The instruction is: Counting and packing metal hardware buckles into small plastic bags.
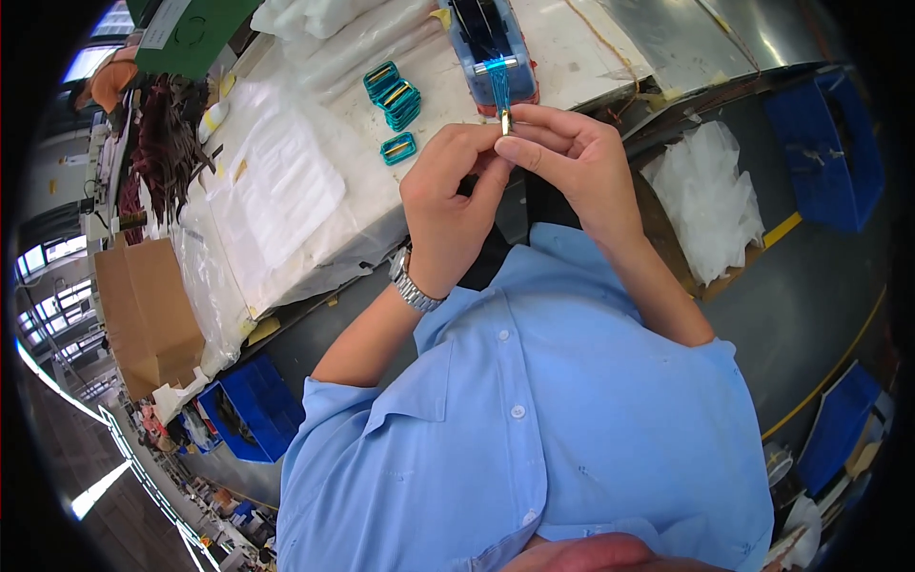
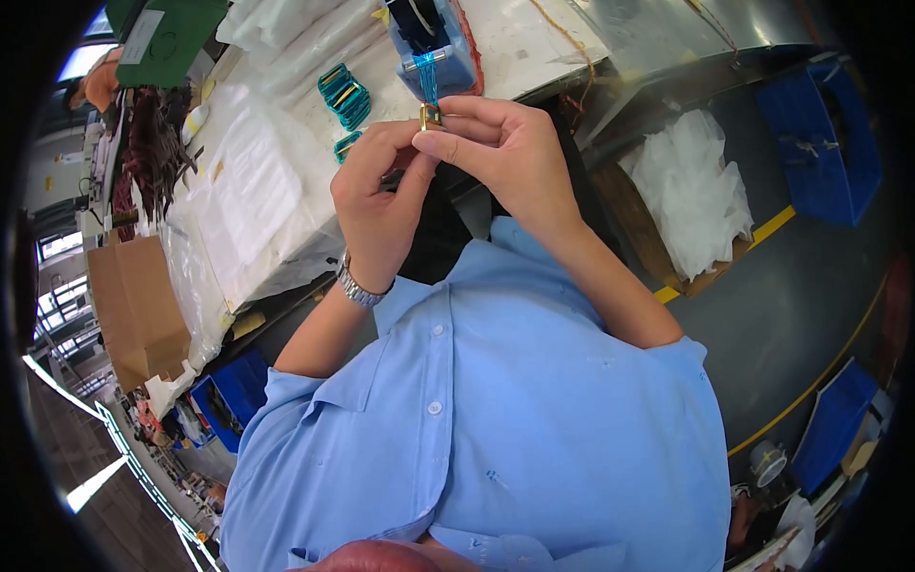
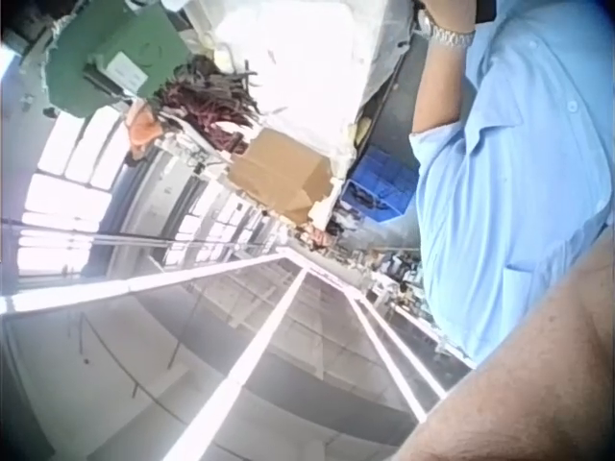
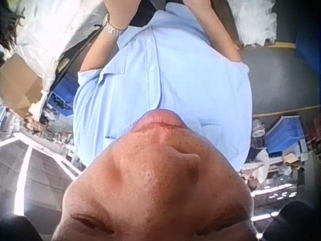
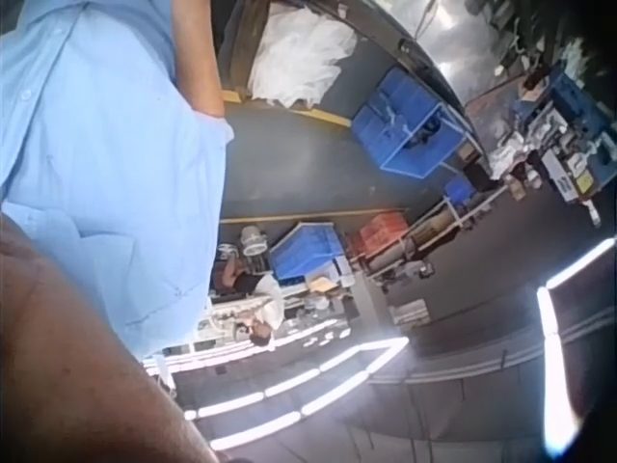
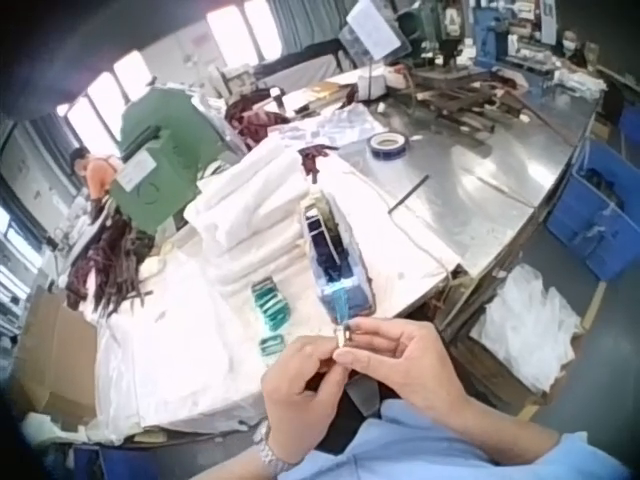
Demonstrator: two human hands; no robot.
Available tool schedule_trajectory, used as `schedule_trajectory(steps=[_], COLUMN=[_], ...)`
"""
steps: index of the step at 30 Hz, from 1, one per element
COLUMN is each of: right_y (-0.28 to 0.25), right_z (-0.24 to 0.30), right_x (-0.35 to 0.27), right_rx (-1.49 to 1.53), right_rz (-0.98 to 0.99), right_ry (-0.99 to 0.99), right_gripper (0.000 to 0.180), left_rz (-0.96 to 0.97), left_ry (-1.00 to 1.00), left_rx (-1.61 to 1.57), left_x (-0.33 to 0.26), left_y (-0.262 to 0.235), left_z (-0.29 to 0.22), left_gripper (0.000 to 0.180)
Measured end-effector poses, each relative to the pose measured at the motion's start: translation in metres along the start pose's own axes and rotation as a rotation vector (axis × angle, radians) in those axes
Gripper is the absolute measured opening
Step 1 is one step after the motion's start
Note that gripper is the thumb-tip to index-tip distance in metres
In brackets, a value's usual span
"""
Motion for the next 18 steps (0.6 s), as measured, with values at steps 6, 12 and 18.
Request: schedule_trajectory(steps=[6, 12, 18], right_y=[0.007, 0.004, -0.002], right_z=[0.013, -0.009, -0.021], right_x=[-0.007, -0.015, -0.012], right_rx=[-0.029, 0.022, 0.092], right_rz=[-0.092, -0.056, -0.058], right_ry=[-0.055, 0.019, 0.053], right_gripper=[0.045, 0.032, 0.030], left_rz=[-0.004, 0.146, 0.305], left_ry=[0.261, -0.078, -0.381], left_rx=[0.202, 0.073, -0.176], left_x=[0.005, 0.002, 0.030], left_y=[-0.002, -0.001, -0.005], left_z=[-0.011, -0.001, 0.015], left_gripper=[0.008, 0.010, 0.018])
Point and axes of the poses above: each hand's wrist, its own x-axis towards the middle knuckle, its own y-axis out of the palm, z = x × y, the point moved 2 cm from there along x, towards the middle knuckle
